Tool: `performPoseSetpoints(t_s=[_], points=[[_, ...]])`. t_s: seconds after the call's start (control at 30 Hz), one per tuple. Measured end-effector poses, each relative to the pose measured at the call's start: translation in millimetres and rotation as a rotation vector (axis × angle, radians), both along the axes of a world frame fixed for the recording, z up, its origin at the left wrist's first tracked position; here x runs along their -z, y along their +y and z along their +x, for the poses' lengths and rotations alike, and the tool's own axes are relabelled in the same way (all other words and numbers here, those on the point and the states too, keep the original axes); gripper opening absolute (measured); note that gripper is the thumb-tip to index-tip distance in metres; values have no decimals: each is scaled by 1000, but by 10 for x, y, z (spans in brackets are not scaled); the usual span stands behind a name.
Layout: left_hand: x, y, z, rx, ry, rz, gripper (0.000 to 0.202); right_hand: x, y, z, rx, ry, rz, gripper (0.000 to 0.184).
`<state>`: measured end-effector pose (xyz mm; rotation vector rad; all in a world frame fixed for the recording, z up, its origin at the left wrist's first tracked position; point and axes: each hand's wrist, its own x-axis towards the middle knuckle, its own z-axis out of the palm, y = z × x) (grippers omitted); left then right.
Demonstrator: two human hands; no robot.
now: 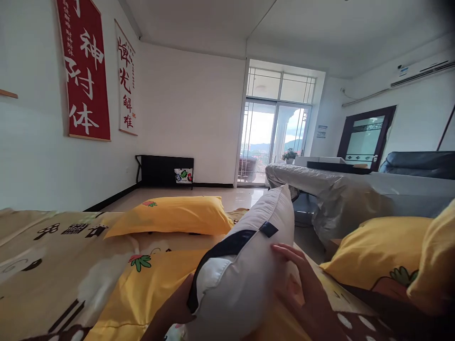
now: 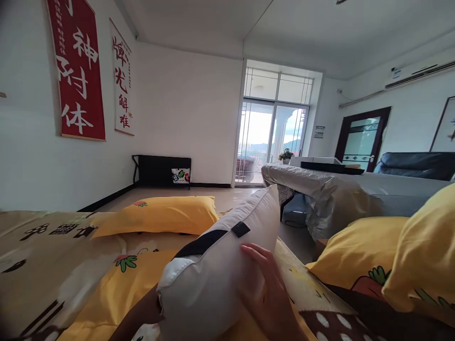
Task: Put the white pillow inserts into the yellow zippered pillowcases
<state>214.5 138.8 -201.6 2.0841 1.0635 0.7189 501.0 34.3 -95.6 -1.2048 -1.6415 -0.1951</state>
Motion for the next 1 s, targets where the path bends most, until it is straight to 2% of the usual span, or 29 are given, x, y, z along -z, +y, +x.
performPoseSetpoints(t_s=[0.07,0.1,0.13,0.2,0.27,0.4,0.53,0.63,0.7,0.87,0.93,1.0], points=[[-109,-43,19,15,6,-36,71,-244,35,-254,-62,-241,31,78],[-161,-54,18,6,10,-63,70,-365,92,-371,-78,-339,0,89],[-211,-55,7,-4,11,-93,70,-478,167,-478,-91,-411,-45,92],[-303,-35,-48,-4,-19,-109,68,-653,334,-651,-96,-498,-129,76],[-389,-9,-147,35,-55,-68,66,-734,480,-777,-72,-538,-155,59],[-541,-30,-338,52,-82,-56,80,-675,642,-932,-35,-570,-106,51],[-587,-70,-236,-33,-289,-62,78,-565,759,-1005,3,-562,-51,47],[-517,2,-60,-165,-462,-91,76,-517,853,-1048,29,-560,-7,44],[-455,66,-17,-201,-505,-147,75,-491,895,-1078,38,-577,0,44],[-340,123,-157,-14,-413,-393,78,-437,934,-1124,23,-618,-4,45],[-279,143,-176,-32,-377,-369,76,-423,949,-1120,8,-613,15,44],[-194,193,-140,-114,-376,-276,65,-408,967,-1112,-8,-613,38,43]])
